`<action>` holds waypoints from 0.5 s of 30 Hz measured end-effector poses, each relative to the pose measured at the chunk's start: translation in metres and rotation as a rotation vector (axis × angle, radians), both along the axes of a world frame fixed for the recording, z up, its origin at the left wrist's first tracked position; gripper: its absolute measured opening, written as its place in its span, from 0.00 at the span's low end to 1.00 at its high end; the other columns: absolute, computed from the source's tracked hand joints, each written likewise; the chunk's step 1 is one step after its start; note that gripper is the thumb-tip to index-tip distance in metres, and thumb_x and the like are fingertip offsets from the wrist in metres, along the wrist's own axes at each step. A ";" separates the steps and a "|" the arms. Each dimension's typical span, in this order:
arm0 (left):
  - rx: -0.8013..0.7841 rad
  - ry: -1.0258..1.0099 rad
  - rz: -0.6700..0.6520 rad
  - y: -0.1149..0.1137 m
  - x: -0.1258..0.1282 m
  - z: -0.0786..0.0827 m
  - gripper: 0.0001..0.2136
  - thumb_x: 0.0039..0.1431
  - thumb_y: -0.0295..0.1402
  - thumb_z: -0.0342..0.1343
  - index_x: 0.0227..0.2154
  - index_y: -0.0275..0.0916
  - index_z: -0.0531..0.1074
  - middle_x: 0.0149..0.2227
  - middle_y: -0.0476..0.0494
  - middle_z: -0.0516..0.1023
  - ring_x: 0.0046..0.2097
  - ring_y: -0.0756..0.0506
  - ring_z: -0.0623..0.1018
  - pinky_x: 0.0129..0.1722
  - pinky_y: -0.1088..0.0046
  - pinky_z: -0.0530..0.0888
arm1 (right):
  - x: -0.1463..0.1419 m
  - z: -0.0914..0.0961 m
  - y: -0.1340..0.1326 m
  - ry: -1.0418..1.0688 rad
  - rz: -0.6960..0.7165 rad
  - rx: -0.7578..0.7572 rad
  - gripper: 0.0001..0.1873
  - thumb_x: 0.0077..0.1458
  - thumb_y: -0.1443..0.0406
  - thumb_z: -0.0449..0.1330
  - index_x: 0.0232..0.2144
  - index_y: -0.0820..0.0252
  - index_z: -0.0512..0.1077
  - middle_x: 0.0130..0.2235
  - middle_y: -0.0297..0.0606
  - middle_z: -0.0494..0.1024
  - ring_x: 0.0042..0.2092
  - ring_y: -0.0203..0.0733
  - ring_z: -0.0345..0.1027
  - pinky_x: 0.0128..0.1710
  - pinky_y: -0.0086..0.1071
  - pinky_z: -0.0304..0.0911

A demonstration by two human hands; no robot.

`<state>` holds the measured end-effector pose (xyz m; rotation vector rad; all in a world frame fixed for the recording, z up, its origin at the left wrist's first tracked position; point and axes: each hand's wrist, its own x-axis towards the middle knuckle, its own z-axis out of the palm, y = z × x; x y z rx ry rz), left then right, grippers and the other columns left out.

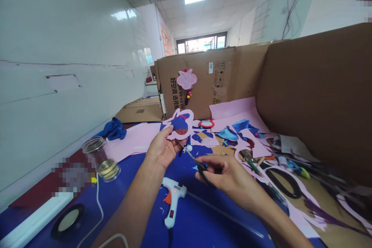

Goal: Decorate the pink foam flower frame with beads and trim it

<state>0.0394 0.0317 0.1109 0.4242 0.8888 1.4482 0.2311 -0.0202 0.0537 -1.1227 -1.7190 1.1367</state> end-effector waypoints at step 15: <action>0.026 0.011 0.033 0.003 -0.002 -0.002 0.05 0.71 0.28 0.55 0.46 0.35 0.73 0.30 0.41 0.84 0.26 0.45 0.83 0.29 0.72 0.81 | -0.002 -0.005 -0.001 0.021 -0.001 -0.058 0.22 0.50 0.53 0.72 0.45 0.57 0.84 0.27 0.28 0.63 0.29 0.35 0.56 0.29 0.31 0.55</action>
